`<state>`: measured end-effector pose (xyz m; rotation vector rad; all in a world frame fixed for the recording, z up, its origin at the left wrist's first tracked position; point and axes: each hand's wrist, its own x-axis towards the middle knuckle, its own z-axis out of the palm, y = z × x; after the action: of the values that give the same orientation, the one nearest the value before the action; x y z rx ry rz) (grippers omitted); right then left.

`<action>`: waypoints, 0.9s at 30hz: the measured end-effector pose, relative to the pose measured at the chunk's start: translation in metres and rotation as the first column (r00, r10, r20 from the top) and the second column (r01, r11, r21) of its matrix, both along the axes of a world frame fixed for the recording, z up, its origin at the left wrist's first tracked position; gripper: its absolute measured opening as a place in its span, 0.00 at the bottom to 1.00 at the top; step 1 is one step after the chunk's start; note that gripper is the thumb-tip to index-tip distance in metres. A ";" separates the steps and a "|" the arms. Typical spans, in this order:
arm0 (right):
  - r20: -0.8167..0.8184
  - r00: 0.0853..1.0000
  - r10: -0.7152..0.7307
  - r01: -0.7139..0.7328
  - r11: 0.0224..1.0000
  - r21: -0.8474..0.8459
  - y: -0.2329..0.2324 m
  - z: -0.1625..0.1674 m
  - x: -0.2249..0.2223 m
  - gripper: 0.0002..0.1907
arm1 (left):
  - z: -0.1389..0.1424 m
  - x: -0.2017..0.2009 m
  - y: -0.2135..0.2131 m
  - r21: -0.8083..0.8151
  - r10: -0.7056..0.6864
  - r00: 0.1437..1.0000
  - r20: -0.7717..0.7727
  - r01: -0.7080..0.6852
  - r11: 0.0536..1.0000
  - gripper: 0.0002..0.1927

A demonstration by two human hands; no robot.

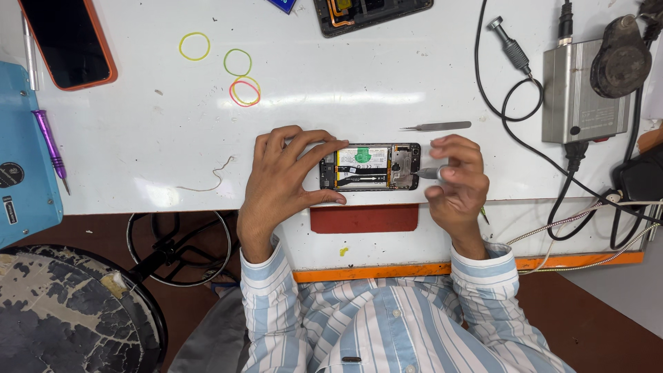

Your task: The person removes the back cover of a smartphone using a prying tool and then uses a screwdriver to remove screws from the internal frame. The phone is placed on a workbench, and the back cover is set aside.

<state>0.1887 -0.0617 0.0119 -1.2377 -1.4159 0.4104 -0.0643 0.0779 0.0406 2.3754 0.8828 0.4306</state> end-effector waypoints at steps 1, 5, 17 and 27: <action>-0.034 0.999 0.022 -0.021 0.999 0.025 -0.001 -0.002 0.001 0.20 | 0.000 0.000 0.000 -0.004 -0.001 1.000 -0.004 0.001 1.000 0.45; -0.177 0.983 0.056 -0.076 0.991 -0.108 -0.011 -0.007 0.004 0.15 | 0.001 -0.001 0.001 -0.039 -0.005 1.000 -0.013 0.005 0.999 0.45; -0.162 0.972 -0.173 0.162 0.984 -0.074 -0.034 -0.018 -0.002 0.23 | 0.001 0.000 0.002 0.003 -0.005 1.000 -0.002 0.005 1.000 0.44; -0.203 0.957 -0.205 0.194 0.978 -0.071 -0.040 -0.032 0.000 0.23 | 0.004 0.009 -0.012 0.083 0.066 0.995 0.076 -0.073 0.994 0.30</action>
<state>0.1886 -0.1020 -0.0201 -1.3237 -1.0958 0.4260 -0.0550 0.0654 0.0445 2.3954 0.9326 0.5910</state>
